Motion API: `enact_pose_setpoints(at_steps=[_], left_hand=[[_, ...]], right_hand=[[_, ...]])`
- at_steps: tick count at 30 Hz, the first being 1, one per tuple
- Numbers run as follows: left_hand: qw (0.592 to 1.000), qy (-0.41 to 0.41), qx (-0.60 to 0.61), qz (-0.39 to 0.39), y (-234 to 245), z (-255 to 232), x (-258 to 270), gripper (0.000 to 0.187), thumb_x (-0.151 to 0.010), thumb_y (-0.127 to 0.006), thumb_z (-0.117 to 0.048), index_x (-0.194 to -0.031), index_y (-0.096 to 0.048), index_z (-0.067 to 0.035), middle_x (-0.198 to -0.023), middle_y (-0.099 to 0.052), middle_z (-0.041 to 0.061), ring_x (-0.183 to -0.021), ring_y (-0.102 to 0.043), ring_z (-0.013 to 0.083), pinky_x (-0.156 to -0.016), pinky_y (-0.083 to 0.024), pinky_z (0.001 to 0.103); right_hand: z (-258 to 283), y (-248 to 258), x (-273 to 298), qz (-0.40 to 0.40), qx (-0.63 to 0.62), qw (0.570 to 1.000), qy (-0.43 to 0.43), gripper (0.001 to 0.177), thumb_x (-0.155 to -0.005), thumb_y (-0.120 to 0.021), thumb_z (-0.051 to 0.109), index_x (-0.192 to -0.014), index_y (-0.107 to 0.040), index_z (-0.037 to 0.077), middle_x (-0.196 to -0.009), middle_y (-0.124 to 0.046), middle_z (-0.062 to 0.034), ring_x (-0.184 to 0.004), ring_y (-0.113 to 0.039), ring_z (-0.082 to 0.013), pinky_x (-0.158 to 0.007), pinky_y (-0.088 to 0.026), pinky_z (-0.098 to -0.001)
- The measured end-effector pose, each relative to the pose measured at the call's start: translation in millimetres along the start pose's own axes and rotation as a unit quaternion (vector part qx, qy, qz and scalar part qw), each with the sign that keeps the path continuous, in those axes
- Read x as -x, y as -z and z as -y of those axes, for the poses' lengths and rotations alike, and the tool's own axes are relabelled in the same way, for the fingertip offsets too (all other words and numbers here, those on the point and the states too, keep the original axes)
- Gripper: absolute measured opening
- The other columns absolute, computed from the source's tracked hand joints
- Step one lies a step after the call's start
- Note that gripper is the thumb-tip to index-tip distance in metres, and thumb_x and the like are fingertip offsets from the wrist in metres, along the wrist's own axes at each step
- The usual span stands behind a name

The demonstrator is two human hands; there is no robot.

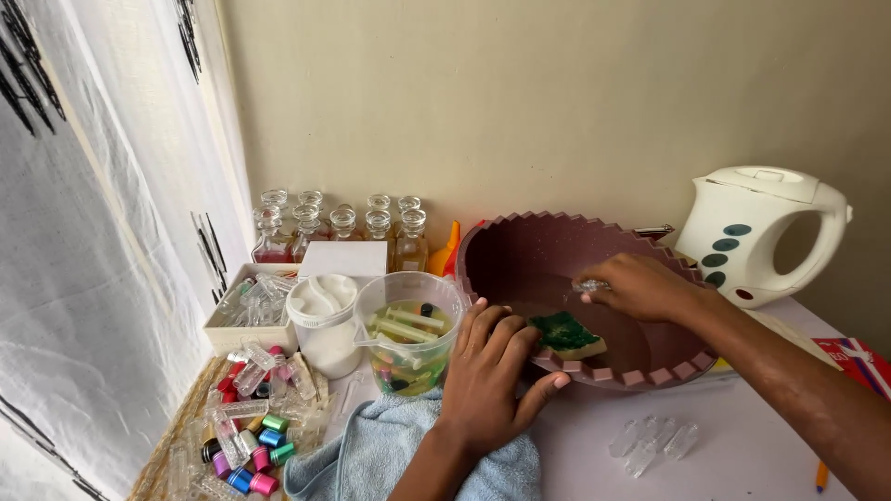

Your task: Cleaning and washing small glass perfume vials using a sponge and a bowl of water on a workspace.

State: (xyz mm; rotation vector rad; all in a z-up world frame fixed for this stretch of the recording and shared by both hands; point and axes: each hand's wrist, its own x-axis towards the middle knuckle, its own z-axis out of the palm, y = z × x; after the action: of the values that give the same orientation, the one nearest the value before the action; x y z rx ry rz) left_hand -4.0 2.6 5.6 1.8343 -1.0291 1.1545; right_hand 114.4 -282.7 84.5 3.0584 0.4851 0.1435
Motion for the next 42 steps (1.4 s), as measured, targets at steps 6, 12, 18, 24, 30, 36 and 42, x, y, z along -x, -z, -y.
enact_pose_setpoints(at_steps=[6,12,18,24,30,36,42], left_hand=[[1.0,0.001,-0.005,0.001,-2,0,2,0.051,-0.109,-0.046,-0.053,-0.113,-0.061,-0.004,-0.114,-0.063,0.014,-0.119,-0.057,0.0377,-0.122,-0.035,0.059],[1.0,0.001,-0.005,-0.001,0,2,-1,0.051,-0.11,-0.046,-0.052,-0.114,-0.06,-0.004,-0.115,-0.063,0.014,-0.118,-0.056,0.0385,-0.12,-0.035,0.06],[1.0,0.0,-0.01,-0.002,1,2,0,0.05,-0.11,-0.046,-0.052,-0.113,-0.06,-0.004,-0.114,-0.063,0.013,-0.118,-0.057,0.0372,-0.121,-0.035,0.059],[1.0,-0.003,-0.008,0.001,-2,0,-2,0.049,-0.11,-0.046,-0.051,-0.114,-0.06,-0.004,-0.114,-0.063,0.013,-0.118,-0.057,0.0367,-0.122,-0.035,0.058],[1.0,-0.013,-0.005,-0.002,0,2,-4,0.048,-0.11,-0.049,-0.05,-0.114,-0.061,-0.003,-0.116,-0.064,0.015,-0.118,-0.057,0.038,-0.122,-0.034,0.059],[1.0,0.001,-0.007,0.007,-2,3,0,0.049,-0.111,-0.048,-0.052,-0.114,-0.061,-0.005,-0.115,-0.063,0.013,-0.117,-0.058,0.0358,-0.12,-0.035,0.059],[1.0,0.005,-0.011,0.008,-4,0,2,0.051,-0.11,-0.048,-0.052,-0.115,-0.063,-0.004,-0.115,-0.063,0.013,-0.117,-0.057,0.0357,-0.121,-0.035,0.06]], right_hand=[[21,56,6,0.015,-0.236,0.97,-0.047,0.045,-0.087,-0.073,0.047,-0.115,-0.089,0.015,-0.121,-0.089,-0.0034,-0.113,-0.081,-0.0157,-0.104,-0.057,-0.0341],[-21,3,-8,-0.123,-0.582,0.802,-0.063,0.032,-0.098,-0.072,0.035,-0.085,-0.078,0.006,-0.057,-0.046,0.003,-0.046,-0.037,-0.0083,-0.04,-0.019,-0.0253],[0,15,-9,-0.002,0.005,0.996,-0.085,0.055,-0.106,-0.05,0.054,-0.07,-0.064,0.016,-0.063,-0.064,0.0011,-0.061,-0.061,-0.0158,-0.064,-0.04,-0.0366],[-4,7,-23,0.092,-0.138,0.986,0.001,0.034,-0.099,-0.068,0.017,-0.132,-0.079,0.017,-0.138,-0.079,-0.0014,-0.131,-0.074,-0.018,-0.11,-0.057,-0.0378],[-33,-32,-62,0.125,0.038,0.991,0.022,0.02,-0.078,-0.087,0.019,-0.097,-0.088,0.022,-0.099,-0.085,0.0028,-0.095,-0.076,-0.0185,-0.083,-0.056,-0.037],[-26,-35,-54,0.195,0.048,0.977,-0.076,0.022,-0.069,-0.091,0.006,-0.083,-0.081,0.019,-0.094,-0.082,0.0005,-0.09,-0.075,-0.0175,-0.066,-0.053,-0.037],[-6,-21,-40,0.197,-0.024,0.976,-0.091,0.019,-0.08,-0.074,-0.006,-0.081,-0.082,0.011,-0.082,-0.085,-0.0007,-0.077,-0.079,-0.0126,-0.064,-0.058,-0.031]])
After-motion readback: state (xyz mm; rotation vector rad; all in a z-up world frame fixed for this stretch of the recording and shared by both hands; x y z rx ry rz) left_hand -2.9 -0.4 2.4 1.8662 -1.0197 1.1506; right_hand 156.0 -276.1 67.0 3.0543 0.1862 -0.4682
